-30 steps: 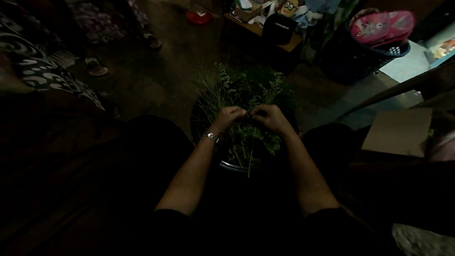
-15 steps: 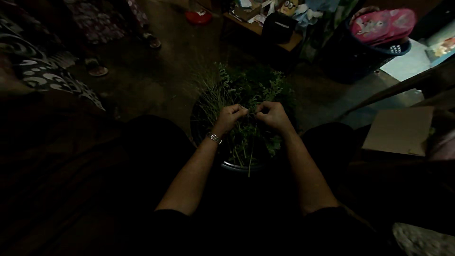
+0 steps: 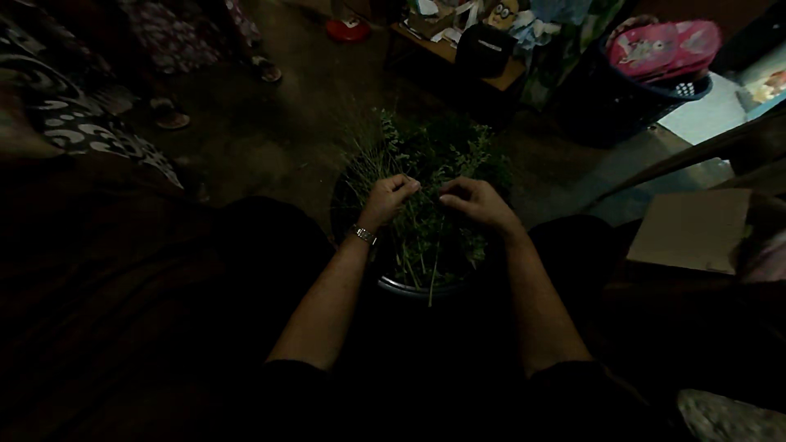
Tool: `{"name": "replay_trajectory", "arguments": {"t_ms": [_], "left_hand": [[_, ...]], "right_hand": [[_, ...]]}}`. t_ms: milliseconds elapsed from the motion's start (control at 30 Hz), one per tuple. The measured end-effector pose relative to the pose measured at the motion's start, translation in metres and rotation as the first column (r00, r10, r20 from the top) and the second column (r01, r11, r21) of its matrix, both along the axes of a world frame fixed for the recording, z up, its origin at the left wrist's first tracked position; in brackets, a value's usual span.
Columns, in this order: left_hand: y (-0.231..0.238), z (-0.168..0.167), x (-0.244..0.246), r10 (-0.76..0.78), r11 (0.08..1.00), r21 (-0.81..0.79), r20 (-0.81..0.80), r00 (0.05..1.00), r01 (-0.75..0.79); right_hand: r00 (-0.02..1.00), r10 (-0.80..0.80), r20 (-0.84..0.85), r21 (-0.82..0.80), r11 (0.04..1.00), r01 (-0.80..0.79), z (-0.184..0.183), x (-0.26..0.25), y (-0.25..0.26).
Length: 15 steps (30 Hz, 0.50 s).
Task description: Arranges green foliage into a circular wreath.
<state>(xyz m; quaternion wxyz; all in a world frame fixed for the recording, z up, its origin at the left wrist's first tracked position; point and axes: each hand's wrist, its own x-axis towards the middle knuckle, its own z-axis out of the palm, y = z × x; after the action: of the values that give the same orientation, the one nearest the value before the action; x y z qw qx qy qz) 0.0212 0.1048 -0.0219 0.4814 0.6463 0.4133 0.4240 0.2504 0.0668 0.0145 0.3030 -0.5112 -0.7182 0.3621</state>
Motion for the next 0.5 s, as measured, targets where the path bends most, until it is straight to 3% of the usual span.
{"name": "replay_trajectory", "arguments": {"t_ms": [167,367,500], "left_hand": [[-0.003,0.005,0.000,0.032,0.999,0.007,-0.017,0.999,-0.032],[-0.007,0.009,0.004,-0.081,0.997,-0.022,-0.152,0.985,0.079],[-0.009,0.005,0.008,-0.078,0.997,0.001,-0.088,0.993,0.079]], "right_hand": [[0.999,-0.038,-0.002,-0.020,0.999,0.038,-0.002,-0.021,-0.003],[0.996,-0.073,0.053,0.049,0.996,0.070,-0.005,-0.024,-0.003],[0.996,-0.083,0.041,0.083,0.993,0.079,-0.008,-0.025,-0.004]]}}
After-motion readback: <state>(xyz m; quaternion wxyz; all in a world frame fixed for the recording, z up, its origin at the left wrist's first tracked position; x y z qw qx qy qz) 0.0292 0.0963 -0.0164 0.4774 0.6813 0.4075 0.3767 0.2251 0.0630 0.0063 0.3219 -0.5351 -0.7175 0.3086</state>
